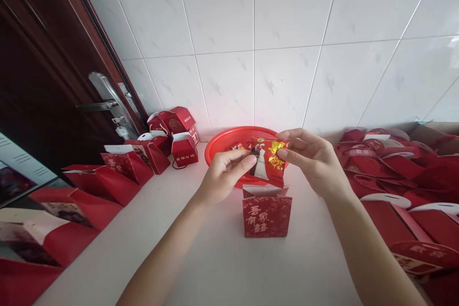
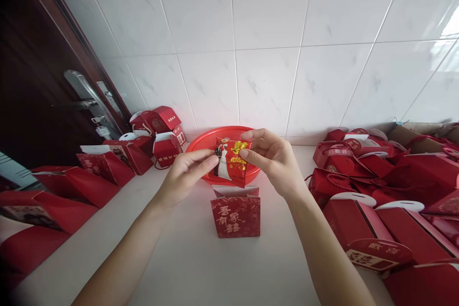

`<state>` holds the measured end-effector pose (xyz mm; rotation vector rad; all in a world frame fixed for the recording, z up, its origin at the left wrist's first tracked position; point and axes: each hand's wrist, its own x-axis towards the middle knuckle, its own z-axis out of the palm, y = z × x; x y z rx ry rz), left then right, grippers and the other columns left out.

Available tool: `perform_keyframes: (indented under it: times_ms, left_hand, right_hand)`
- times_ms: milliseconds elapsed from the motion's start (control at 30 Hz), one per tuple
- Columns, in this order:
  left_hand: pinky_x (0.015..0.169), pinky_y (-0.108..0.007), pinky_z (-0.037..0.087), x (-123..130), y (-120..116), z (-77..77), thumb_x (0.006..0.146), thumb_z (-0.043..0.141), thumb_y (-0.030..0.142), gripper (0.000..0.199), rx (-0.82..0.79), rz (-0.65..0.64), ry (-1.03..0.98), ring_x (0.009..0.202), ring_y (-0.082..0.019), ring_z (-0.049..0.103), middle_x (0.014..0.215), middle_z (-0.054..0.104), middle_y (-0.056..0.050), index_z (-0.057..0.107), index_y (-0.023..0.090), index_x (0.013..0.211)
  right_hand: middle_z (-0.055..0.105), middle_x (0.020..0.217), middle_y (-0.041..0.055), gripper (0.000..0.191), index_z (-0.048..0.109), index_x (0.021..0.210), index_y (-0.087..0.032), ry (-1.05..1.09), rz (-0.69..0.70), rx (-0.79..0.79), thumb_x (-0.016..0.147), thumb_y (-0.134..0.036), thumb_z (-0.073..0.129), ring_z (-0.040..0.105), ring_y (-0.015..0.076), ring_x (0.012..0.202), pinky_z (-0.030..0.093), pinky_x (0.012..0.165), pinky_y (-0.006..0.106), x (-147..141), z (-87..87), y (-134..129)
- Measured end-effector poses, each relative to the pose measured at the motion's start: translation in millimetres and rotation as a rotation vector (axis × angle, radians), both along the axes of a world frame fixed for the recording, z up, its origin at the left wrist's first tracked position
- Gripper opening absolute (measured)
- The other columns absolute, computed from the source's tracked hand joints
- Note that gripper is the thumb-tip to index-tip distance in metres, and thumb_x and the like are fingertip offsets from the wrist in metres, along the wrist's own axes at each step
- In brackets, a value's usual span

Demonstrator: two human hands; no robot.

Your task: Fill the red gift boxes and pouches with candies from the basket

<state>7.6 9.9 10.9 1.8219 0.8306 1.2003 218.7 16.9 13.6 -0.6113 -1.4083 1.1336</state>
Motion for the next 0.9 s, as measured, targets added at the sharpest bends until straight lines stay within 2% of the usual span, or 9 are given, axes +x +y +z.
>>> perform_keyframes:
  times_ms: [233,367,500,667,900]
  left_hand:
    - [0.067,-0.024,0.042,0.6,1.0,-0.7,0.094,0.062,0.039,0.028,0.024,0.027,0.001,0.073,-0.014,0.051,0.075,0.06,-0.001,0.072,0.015,0.083]
    - [0.067,-0.024,0.045,2.8,1.0,-1.2,0.094,0.064,0.037,0.025,0.037,0.029,-0.026,0.073,-0.014,0.055,0.076,0.063,-0.001,0.074,0.015,0.086]
    - [0.066,-0.025,0.046,3.9,1.3,-3.2,0.094,0.064,0.039,0.028,0.02,0.005,-0.003,0.072,-0.015,0.057,0.077,0.067,-0.002,0.072,0.016,0.08]
    - [0.07,-0.027,0.049,4.0,1.3,-4.8,0.095,0.062,0.039,0.028,0.034,-0.016,0.082,0.077,-0.017,0.061,0.082,0.07,-0.004,0.074,0.015,0.085]
    - [0.071,-0.026,0.05,4.1,0.5,-5.5,0.095,0.063,0.04,0.029,0.022,-0.015,0.115,0.079,-0.018,0.064,0.085,0.074,-0.005,0.077,0.015,0.091]
  right_hand:
    - [0.076,0.09,0.0023,0.021,0.071,0.1,-0.023,-0.018,0.017,-0.008,0.083,-0.028,0.081,0.071,0.0165,0.083,0.057,0.075,0.029,0.9,-0.3,-0.2]
    - [0.078,0.093,0.0036,0.023,0.072,0.102,-0.022,-0.086,-0.012,-0.037,0.084,-0.036,0.079,0.07,0.0176,0.083,0.056,0.076,0.03,0.4,1.9,-1.0]
    - [0.078,0.095,0.0052,0.026,0.076,0.096,-0.02,-0.19,-0.01,-0.027,0.085,-0.044,0.077,0.068,0.0187,0.085,0.055,0.078,0.03,-0.4,4.2,-1.4]
    - [0.074,0.085,0.0055,0.034,0.077,0.089,-0.019,-0.305,-0.036,-0.015,0.09,-0.052,0.068,0.064,0.0181,0.077,0.051,0.069,0.03,-1.5,3.6,-0.3]
    - [0.076,0.089,0.0049,0.027,0.075,0.09,-0.019,-0.191,-0.001,-0.059,0.084,-0.045,0.077,0.067,0.0171,0.079,0.053,0.071,0.028,-1.1,1.0,1.2]
